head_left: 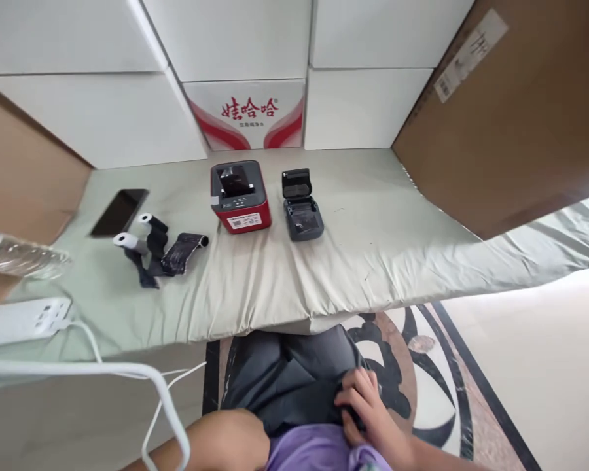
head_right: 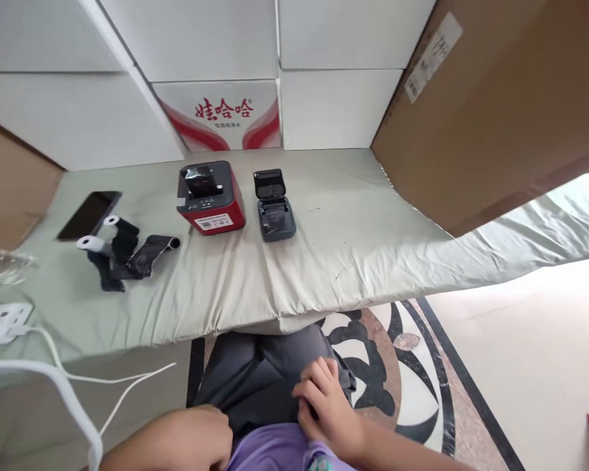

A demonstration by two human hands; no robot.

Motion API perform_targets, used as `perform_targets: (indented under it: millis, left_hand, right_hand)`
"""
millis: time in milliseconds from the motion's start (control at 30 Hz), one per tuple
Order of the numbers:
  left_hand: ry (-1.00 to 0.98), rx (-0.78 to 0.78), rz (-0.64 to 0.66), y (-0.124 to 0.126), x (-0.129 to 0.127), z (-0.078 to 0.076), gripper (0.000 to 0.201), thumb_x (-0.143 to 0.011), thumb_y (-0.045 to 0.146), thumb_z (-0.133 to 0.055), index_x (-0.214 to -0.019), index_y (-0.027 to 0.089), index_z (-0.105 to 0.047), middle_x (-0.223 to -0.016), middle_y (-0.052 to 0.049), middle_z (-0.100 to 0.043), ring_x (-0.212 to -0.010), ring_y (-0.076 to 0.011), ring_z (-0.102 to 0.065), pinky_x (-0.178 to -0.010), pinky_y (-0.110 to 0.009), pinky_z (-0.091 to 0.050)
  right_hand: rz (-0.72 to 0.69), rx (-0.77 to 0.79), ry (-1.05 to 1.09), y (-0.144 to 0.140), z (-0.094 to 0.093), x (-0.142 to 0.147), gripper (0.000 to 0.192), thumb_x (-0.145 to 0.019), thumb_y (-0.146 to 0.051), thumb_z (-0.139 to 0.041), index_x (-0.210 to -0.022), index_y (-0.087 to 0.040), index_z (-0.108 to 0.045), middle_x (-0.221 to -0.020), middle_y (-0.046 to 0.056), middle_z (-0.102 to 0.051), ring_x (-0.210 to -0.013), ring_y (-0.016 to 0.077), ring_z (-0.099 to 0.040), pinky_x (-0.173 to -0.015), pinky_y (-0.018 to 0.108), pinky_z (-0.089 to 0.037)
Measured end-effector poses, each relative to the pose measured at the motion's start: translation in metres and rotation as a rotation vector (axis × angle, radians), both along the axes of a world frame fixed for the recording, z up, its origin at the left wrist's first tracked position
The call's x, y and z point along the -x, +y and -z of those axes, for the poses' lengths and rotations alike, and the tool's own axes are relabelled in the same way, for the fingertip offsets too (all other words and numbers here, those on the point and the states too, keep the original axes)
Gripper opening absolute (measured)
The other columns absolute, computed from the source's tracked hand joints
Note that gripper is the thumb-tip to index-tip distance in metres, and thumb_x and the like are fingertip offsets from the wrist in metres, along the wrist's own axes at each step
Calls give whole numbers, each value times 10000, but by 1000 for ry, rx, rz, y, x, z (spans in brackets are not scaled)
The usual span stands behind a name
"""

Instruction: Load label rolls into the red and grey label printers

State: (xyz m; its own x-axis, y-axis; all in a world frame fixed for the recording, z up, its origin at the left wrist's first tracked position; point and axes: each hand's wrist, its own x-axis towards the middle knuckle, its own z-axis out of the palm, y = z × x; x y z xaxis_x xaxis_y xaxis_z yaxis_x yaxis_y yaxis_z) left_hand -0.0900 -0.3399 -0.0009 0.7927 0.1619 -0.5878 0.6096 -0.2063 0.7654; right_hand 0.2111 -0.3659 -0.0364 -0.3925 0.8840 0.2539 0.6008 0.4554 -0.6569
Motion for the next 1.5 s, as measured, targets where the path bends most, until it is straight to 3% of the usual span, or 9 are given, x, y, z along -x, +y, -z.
perform_targets:
  millis: [67,167,300,533,633,733,867,1067,1500]
  left_hand:
    - [35,-13,43,26,-11,-6,213,-741,214,-789,-571,219,-659,-575,10,-658,-572,-176,-579,-586,-308,-391]
    - [10,-35,-193,50,-29,-32,145,-817,259,-691,-676,234,-714,-689,28,-736,-665,-151,-609,-646,-284,-360]
    - [-200,-23,-540,83,-51,-57,252,-986,351,-570,-807,209,-676,-679,31,-657,-673,-128,-581,-668,-255,-387]
    - [-1037,-509,-1490,203,-83,-83,103,-983,253,-544,-980,206,-636,-689,35,-556,-613,-119,-524,-619,-243,-427]
    - [-1296,-906,-1881,269,-68,-107,156,-936,128,-416,-901,205,-546,-732,35,-524,-541,-105,-443,-534,-240,-343]
    - [-1178,-1250,-2160,324,-33,-119,298,-881,-21,-279,-865,223,-450,-809,27,-505,-557,-96,-414,-557,-228,-337]
    - [-937,-1554,-2072,355,9,-97,360,-812,-91,-344,-951,168,-553,-975,-50,-618,-890,-128,-596,-791,-242,-438]
    - [-473,-1421,-1856,350,25,-57,218,-856,41,-605,-1042,133,-671,-1036,-70,-689,-931,-190,-613,-919,-334,-473]
    - [-596,-1225,-1775,363,29,-40,107,-848,161,-628,-889,191,-722,-1017,-66,-718,-1091,-242,-682,-953,-364,-519]
  right_hand:
    - [-83,-169,61,36,-29,17,257,-834,-101,-531,-1048,-241,-555,-852,34,-630,-791,201,-625,-714,398,-471]
    - [-100,-495,137,99,-58,42,263,-797,-107,-565,-1037,-216,-567,-837,14,-576,-775,172,-535,-763,396,-394]
    - [148,-788,302,204,-72,68,196,-851,-112,-554,-993,-243,-584,-879,21,-591,-816,187,-561,-831,420,-380]
    - [672,-241,849,390,-66,56,95,-862,-245,-470,-896,-238,-559,-867,19,-611,-854,182,-579,-848,333,-472]
    - [686,-17,847,413,-46,46,81,-828,-216,-502,-875,-234,-566,-822,-8,-583,-813,168,-552,-793,302,-460]
    - [619,79,828,413,-33,44,81,-825,-232,-530,-881,-230,-588,-786,-27,-561,-765,161,-532,-742,296,-443]
    - [586,90,752,413,-30,46,88,-815,-258,-543,-878,-233,-599,-775,-30,-574,-765,166,-543,-762,305,-452]
    - [579,94,698,417,-29,45,129,-792,-297,-518,-876,-235,-593,-779,-21,-584,-757,170,-546,-768,313,-454]
    - [546,63,667,411,-31,46,152,-760,-332,-532,-828,-230,-622,-773,-17,-612,-762,179,-565,-795,338,-457]
